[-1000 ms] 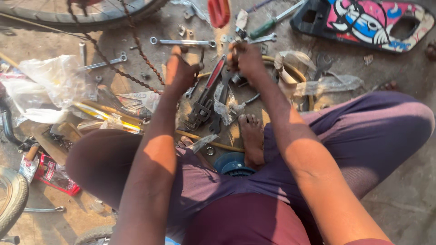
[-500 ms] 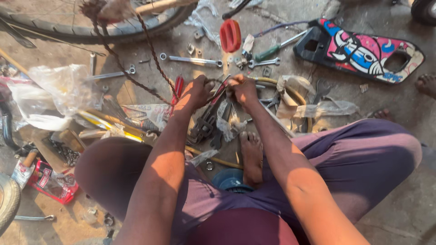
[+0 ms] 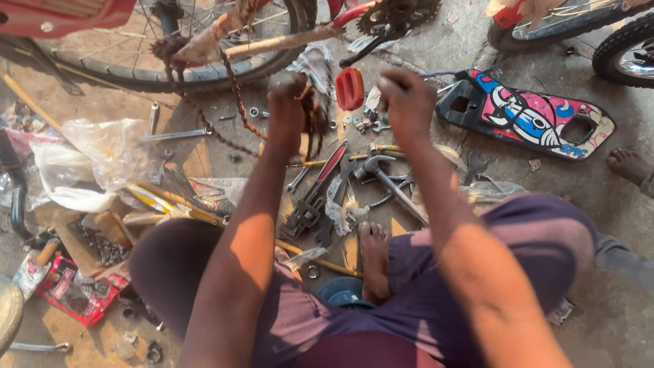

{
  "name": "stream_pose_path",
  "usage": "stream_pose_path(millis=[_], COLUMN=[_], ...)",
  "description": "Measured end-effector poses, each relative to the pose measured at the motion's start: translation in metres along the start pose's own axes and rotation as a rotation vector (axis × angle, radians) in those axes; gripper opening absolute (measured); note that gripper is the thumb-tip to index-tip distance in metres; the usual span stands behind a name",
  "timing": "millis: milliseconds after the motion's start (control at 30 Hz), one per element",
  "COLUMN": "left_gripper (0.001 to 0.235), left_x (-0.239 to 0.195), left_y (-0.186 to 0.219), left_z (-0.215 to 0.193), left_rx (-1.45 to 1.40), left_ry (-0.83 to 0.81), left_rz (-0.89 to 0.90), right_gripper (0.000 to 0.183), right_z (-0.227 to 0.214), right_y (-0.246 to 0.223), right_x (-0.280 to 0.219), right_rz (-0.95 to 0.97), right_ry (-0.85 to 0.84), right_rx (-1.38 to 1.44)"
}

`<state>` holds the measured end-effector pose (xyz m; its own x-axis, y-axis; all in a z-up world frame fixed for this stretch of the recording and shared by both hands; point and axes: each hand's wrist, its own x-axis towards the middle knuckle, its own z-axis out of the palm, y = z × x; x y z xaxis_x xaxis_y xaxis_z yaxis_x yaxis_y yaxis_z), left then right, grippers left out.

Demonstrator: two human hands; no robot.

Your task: The person is repairing a bicycle chain. They use a hammer and pliers to remove a link from the chain and then attempt to reattach it to the bicycle's gear system.

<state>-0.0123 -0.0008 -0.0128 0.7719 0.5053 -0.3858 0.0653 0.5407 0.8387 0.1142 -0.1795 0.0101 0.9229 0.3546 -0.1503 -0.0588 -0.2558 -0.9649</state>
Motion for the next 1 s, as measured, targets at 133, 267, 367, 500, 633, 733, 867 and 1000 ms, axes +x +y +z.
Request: stream_pose_path(millis=[133,267,367,500,633,733,867,1000], left_gripper=[0.038,0.042,0.047,0.045,0.049,0.049,0.044,0.046], left_x=[0.021,0.029,0.039,0.030,0.043,0.038,0.036,0.033], left_y=[0.014,0.006,-0.011,-0.033,-0.002,0.023,0.043,0.032], left_z=[0.003,0.012,0.018,0.001,-0.006,-0.009,-0.003,0.005], left_rx=[-0.136,-0.157,-0.203,0.263,0.174,0.085,-0.017,0.143], left_ry=[0.154,0.117,0.125,0.042,0.212,0.307,0.326,0.312], left_rz=[-0.127,-0.106,-0.077,0.572,0.259,0.049,-0.007,0.066], right_gripper=[0.017,0.015,0.017,0.020,0.018,0.018,0.015,0.016], right_z=[-0.014,-0.001,0.028,0.050,0.058,0.062,0.076,0.085], right_y=[-0.046,-0.057,-0.037,-0.003,-0.011,-0.019,-0.031,-0.033], right_x=[0.022,0.032,0.037,0.034,0.046,0.045,0.052,0.056], right_rz=[-0.255,-0.400,-0.374,-0.077,-0.214,-0.362,-0.824,-1.010], right_ry=[-0.261,-0.320,-0.244,-0.348,-0.217,-0.168,-0.073,-0.076], right_rx=[-0.206,-0.314,-0.189,-0.014,-0.035,-0.092,-0.320,-0.426])
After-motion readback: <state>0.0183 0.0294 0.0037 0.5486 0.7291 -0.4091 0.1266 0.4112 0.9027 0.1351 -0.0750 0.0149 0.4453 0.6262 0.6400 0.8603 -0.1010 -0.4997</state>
